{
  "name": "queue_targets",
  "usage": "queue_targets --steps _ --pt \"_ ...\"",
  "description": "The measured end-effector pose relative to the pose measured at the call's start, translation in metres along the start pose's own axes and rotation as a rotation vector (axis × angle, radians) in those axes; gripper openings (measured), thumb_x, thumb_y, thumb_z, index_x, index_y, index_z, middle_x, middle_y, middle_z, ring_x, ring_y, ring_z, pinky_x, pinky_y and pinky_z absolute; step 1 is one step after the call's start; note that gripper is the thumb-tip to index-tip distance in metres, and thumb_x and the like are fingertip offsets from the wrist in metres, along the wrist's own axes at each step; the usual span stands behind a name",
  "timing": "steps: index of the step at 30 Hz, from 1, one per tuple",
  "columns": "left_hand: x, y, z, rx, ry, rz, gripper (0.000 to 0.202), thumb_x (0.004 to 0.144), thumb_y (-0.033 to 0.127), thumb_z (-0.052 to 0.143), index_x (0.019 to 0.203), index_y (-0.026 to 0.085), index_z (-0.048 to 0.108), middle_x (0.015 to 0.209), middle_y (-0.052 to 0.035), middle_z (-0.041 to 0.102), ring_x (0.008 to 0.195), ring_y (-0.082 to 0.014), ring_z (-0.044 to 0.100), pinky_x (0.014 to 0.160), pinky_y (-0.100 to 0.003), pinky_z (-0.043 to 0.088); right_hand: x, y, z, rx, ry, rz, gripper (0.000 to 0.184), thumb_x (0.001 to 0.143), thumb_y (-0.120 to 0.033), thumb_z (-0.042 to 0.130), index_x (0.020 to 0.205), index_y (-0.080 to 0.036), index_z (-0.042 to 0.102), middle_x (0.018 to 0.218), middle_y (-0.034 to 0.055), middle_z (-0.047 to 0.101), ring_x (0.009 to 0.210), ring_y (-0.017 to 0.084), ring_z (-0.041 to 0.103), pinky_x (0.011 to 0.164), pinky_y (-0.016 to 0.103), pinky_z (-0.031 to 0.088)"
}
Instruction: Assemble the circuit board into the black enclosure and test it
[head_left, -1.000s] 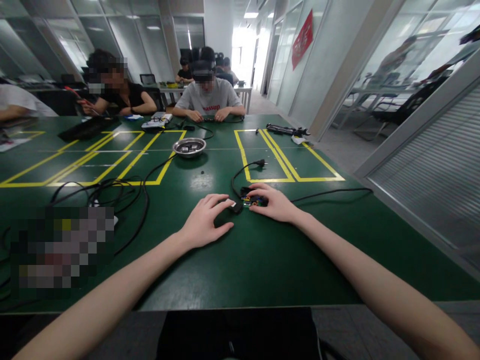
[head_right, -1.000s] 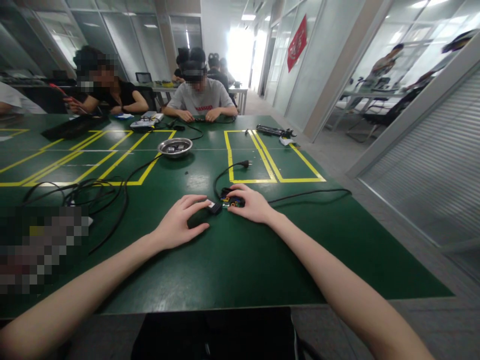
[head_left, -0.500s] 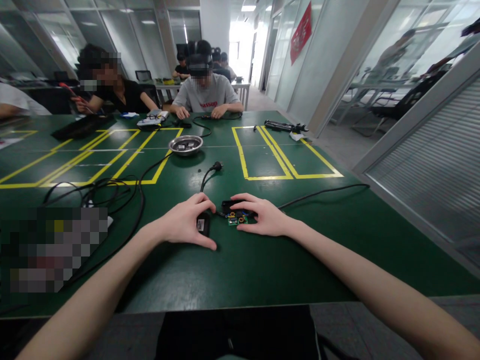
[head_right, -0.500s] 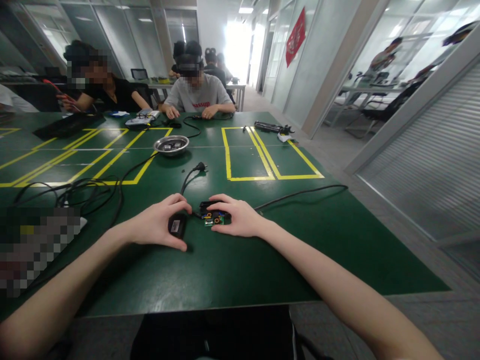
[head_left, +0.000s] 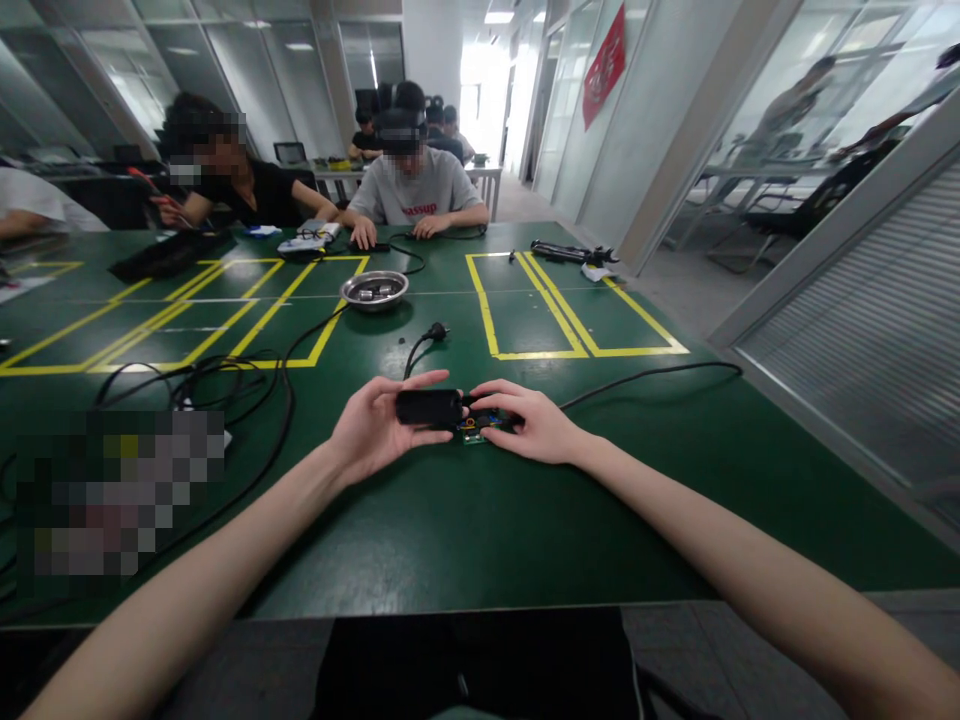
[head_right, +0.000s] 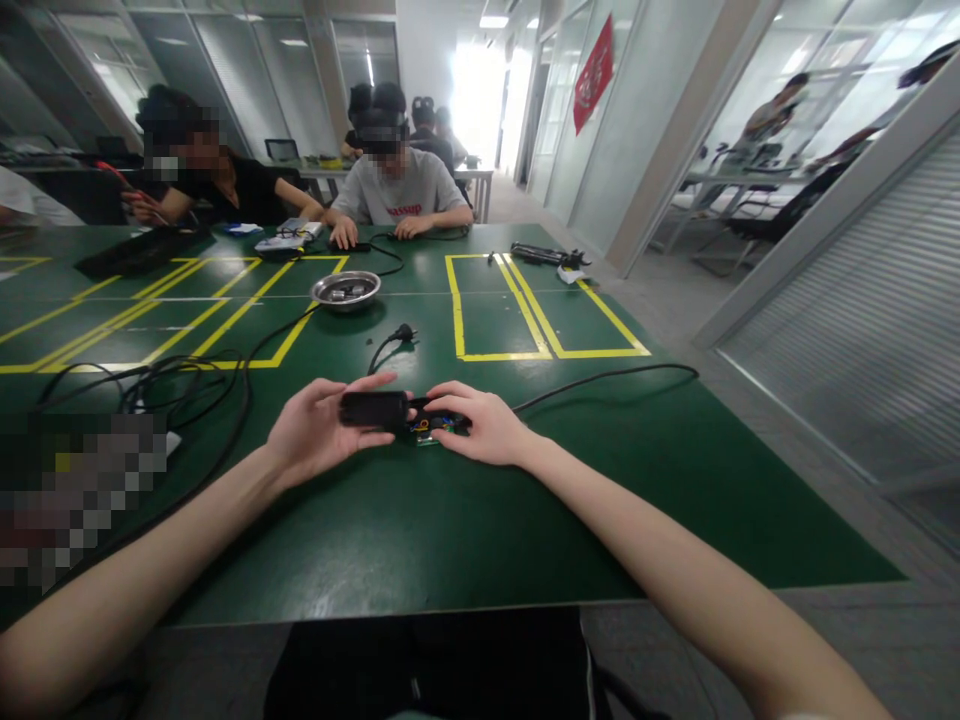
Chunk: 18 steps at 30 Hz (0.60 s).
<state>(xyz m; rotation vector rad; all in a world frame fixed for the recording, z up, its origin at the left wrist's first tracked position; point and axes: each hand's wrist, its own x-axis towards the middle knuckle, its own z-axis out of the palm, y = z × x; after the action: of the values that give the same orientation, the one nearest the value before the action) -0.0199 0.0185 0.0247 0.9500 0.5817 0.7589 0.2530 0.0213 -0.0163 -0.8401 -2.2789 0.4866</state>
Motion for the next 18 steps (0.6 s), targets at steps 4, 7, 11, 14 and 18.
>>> queue_targets --steps 4,7,11,14,18 --pt "0.003 -0.016 0.005 0.342 0.119 -0.041 0.035 0.080 0.019 0.070 0.115 0.017 0.071 0.124 -0.0121 0.073 0.102 -0.0247 0.074 0.079 -0.035 0.065 0.000 -0.001 -0.001 0.012 -0.007 -0.013 0.032 0.088 -0.028 0.069 0.119 -0.022 0.072 0.133 0.0114 0.067 0.112 0.024 0.071 0.089 0.038 0.062" --pt "0.000 -0.027 0.008 0.735 0.135 0.111 0.025 0.087 0.034 0.069 0.104 0.017 0.073 0.096 -0.0067 0.077 0.069 -0.0179 0.070 0.059 -0.031 0.061 0.000 -0.002 -0.002 0.035 -0.029 -0.007 0.037 0.083 -0.025 0.070 0.119 -0.022 0.072 0.133 0.0116 0.067 0.109 0.024 0.072 0.084 0.036 0.062" --pt "-0.004 -0.036 0.010 1.180 0.081 0.377 0.016 0.093 0.033 0.066 0.096 0.020 0.075 0.092 -0.0041 0.077 0.082 -0.0195 0.071 0.079 -0.033 0.059 0.000 -0.002 -0.005 0.037 -0.059 -0.021 0.045 0.075 -0.017 0.069 0.120 -0.023 0.072 0.134 0.0103 0.067 0.108 0.024 0.071 0.081 0.034 0.062" --pt "-0.001 -0.039 0.013 1.444 0.003 0.468 0.014 0.096 0.028 0.063 0.093 0.021 0.074 0.097 -0.0055 0.075 0.092 -0.0211 0.068 0.084 -0.035 0.055 0.000 -0.001 -0.006 0.034 -0.102 -0.022 0.050 0.072 -0.013 0.066 0.120 -0.023 0.072 0.134 0.0100 0.066 0.102 0.023 0.071 0.073 0.030 0.061" --pt "0.004 -0.035 0.012 1.641 0.097 0.591 0.017 0.092 0.037 0.071 0.091 0.020 0.074 0.093 -0.0060 0.073 0.094 -0.0248 0.065 0.090 -0.043 0.051 0.001 0.000 -0.004 0.073 -0.092 -0.024 0.043 0.077 -0.012 0.064 0.118 -0.023 0.071 0.127 0.0093 0.068 0.082 0.016 0.069 0.058 0.024 0.055"
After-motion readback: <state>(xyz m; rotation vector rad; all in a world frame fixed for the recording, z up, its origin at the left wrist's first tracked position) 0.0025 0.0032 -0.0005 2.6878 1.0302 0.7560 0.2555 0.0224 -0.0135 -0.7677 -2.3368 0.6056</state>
